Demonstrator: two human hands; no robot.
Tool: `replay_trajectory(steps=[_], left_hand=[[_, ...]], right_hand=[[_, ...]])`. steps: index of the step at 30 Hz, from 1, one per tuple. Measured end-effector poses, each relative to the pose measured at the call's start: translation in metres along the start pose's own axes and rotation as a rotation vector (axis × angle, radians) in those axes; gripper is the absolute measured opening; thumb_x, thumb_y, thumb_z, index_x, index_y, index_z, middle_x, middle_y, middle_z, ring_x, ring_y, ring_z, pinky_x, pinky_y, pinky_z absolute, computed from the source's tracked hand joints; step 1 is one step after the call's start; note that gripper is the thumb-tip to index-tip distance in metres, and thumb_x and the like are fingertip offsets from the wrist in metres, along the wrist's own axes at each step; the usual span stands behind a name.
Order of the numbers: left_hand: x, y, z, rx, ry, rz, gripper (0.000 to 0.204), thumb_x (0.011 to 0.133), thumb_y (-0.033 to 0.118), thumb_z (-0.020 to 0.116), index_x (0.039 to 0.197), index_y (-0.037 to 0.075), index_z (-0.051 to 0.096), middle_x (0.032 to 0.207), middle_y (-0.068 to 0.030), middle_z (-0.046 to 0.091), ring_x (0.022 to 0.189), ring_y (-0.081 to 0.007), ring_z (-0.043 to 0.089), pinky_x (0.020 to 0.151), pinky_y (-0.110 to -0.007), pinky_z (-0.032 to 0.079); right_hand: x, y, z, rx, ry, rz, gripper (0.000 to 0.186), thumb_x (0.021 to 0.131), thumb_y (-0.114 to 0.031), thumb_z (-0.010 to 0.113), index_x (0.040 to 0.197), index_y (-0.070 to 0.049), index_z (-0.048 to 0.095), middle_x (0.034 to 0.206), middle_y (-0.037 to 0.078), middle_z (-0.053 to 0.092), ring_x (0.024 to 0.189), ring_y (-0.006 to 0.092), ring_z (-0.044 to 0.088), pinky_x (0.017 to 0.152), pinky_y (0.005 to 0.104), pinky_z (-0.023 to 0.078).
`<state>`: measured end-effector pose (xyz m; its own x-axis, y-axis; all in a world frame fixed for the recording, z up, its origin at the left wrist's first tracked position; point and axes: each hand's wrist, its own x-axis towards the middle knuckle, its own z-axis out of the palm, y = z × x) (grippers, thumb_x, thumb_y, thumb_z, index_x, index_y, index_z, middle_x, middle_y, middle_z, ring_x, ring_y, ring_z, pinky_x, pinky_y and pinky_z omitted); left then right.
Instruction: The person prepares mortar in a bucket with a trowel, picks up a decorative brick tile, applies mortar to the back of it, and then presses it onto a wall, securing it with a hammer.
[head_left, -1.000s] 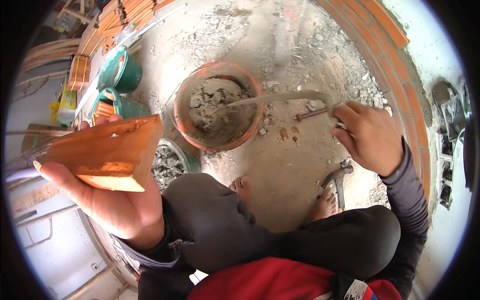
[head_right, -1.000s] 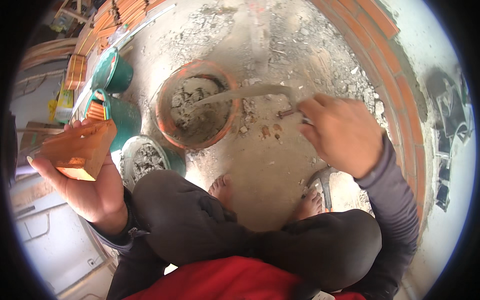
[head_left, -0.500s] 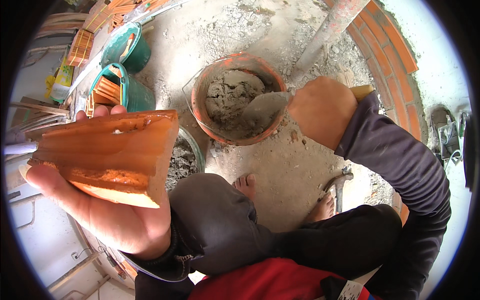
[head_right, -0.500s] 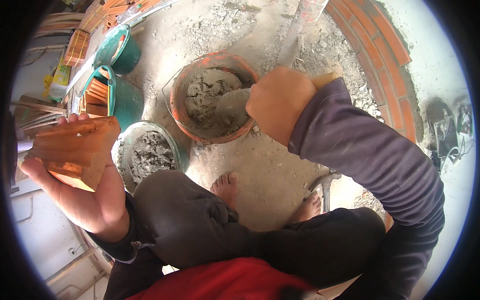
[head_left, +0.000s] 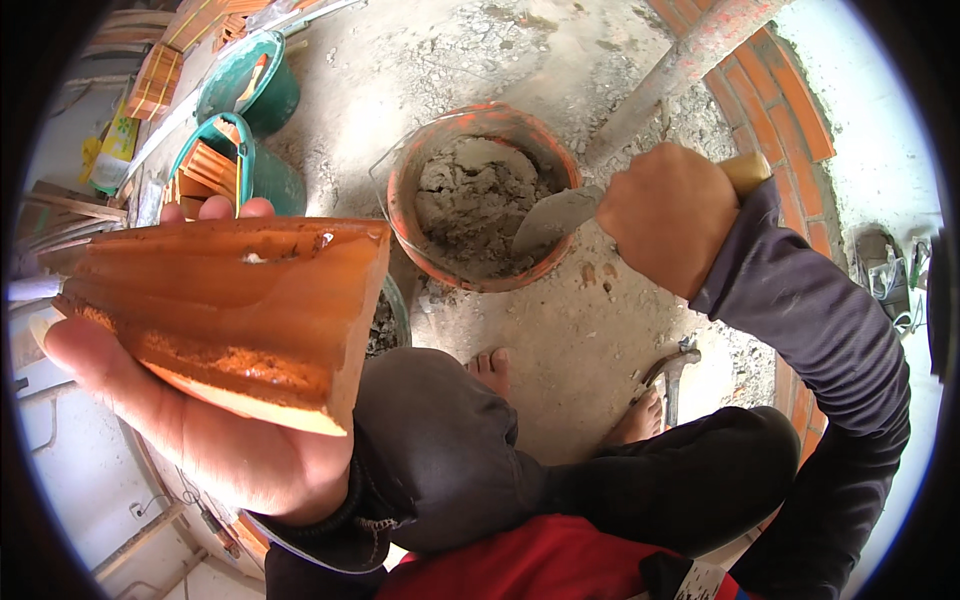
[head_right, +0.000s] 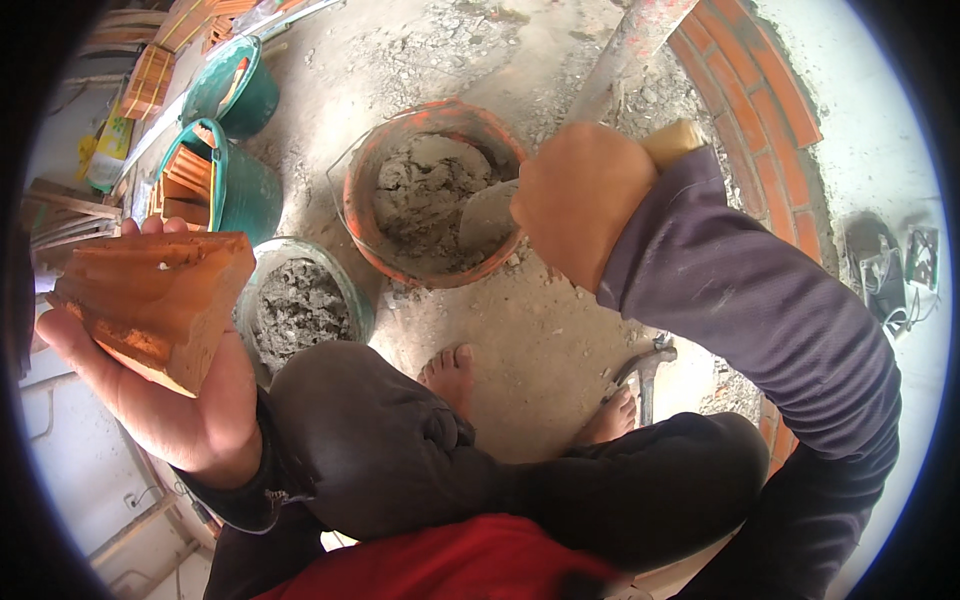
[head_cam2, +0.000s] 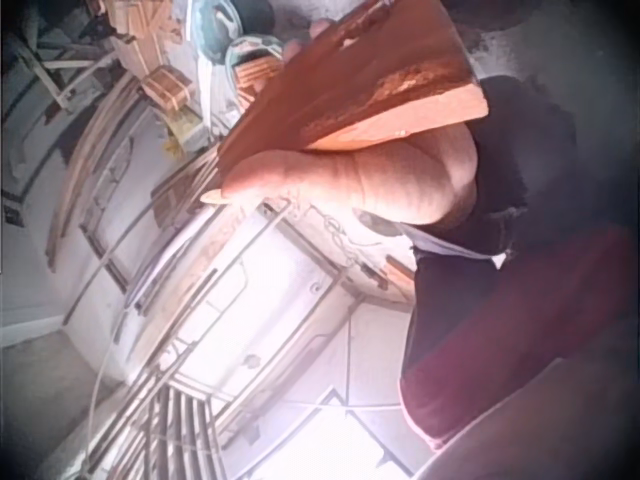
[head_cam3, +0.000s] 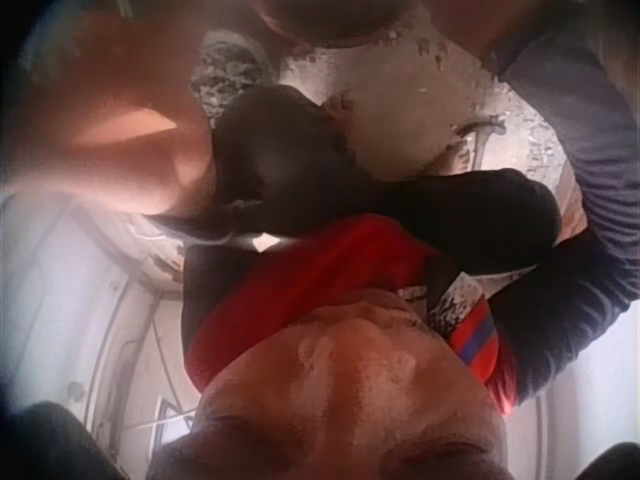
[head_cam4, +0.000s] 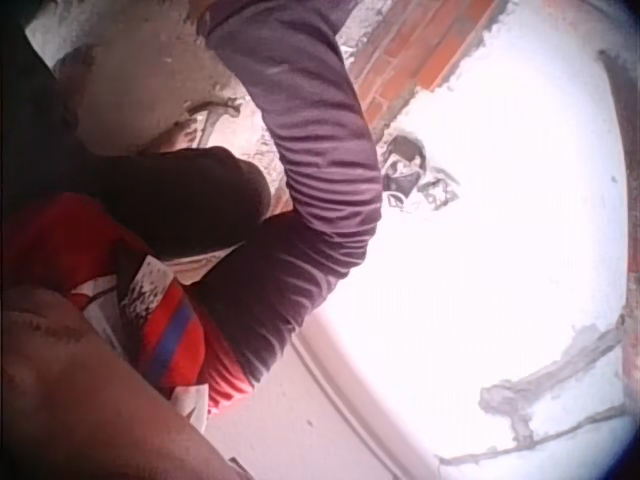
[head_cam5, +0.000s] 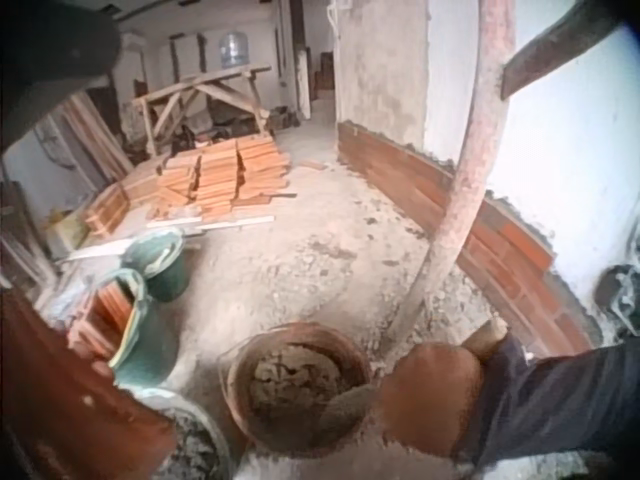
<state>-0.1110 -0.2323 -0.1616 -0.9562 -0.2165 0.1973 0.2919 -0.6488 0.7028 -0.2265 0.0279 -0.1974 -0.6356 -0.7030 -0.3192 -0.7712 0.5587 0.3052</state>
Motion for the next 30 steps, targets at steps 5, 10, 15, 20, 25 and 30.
replay_trajectory(steps=[5, 10, 15, 20, 25, 30], left_hand=[[-0.002, 0.003, 0.004, -0.037, -0.007, -0.019, 0.058, 0.096, 0.055, 0.050, 0.125, 0.006, 0.054, 0.124, -0.0133, 0.057, 0.118, -0.0309, 0.051, 0.108, -0.050, 0.036], [-0.001, -0.003, -0.001, -0.013, 0.000, 0.009, 0.058, 0.096, 0.055, 0.050, 0.127, 0.006, 0.054, 0.127, -0.0138, 0.056, 0.120, -0.0313, 0.051, 0.109, -0.050, 0.036], [-0.002, 0.003, 0.007, 0.025, 0.049, 0.043, 0.058, 0.097, 0.055, 0.048, 0.128, 0.006, 0.052, 0.128, -0.0137, 0.055, 0.120, -0.0302, 0.051, 0.109, -0.049, 0.036], [0.000, 0.001, 0.009, 0.028, -0.010, 0.012, 0.059, 0.097, 0.056, 0.046, 0.128, 0.006, 0.051, 0.124, -0.0131, 0.056, 0.117, -0.0276, 0.053, 0.108, -0.048, 0.038], [-0.001, 0.001, 0.005, 0.052, -0.022, 0.002, 0.059, 0.097, 0.056, 0.047, 0.127, 0.006, 0.051, 0.124, -0.0136, 0.055, 0.116, -0.0285, 0.052, 0.107, -0.047, 0.038], [0.007, -0.008, 0.016, 0.050, 0.024, 0.008, 0.058, 0.094, 0.054, 0.053, 0.127, 0.006, 0.052, 0.121, -0.0141, 0.057, 0.116, -0.0294, 0.053, 0.105, -0.048, 0.039]], right_hand=[[-0.004, 0.006, -0.016, -0.065, 0.186, 0.147, 0.009, 0.074, -0.013, 0.064, 0.069, -0.008, 0.070, 0.071, 0.007, 0.066, 0.073, 0.0246, 0.067, 0.068, 0.0358, 0.054], [0.005, 0.014, -0.002, -0.013, 0.162, -0.088, 0.008, 0.070, -0.014, 0.066, 0.070, -0.008, 0.071, 0.072, 0.008, 0.067, 0.075, 0.0262, 0.067, 0.067, 0.0394, 0.055], [0.027, 0.018, -0.024, 0.067, -0.092, -0.104, 0.010, 0.069, -0.016, 0.067, 0.071, -0.007, 0.070, 0.072, 0.011, 0.066, 0.073, 0.0310, 0.068, 0.064, 0.0442, 0.054], [0.048, 0.038, -0.008, 0.135, -0.315, -0.164, 0.019, 0.076, -0.021, 0.066, 0.070, -0.003, 0.067, 0.068, 0.013, 0.064, 0.068, 0.0348, 0.064, 0.060, 0.0442, 0.051], [0.053, 0.061, 0.036, 0.712, -0.592, -0.054, 0.025, 0.084, -0.025, 0.064, 0.074, -0.002, 0.067, 0.060, 0.007, 0.060, 0.051, 0.0198, 0.056, 0.049, 0.0353, 0.044], [-0.005, 0.076, 0.104, 1.458, -0.644, 0.049, 0.020, 0.089, -0.019, 0.063, 0.079, -0.002, 0.065, 0.056, -0.001, 0.055, 0.047, 0.0080, 0.049, 0.044, 0.0276, 0.036]])
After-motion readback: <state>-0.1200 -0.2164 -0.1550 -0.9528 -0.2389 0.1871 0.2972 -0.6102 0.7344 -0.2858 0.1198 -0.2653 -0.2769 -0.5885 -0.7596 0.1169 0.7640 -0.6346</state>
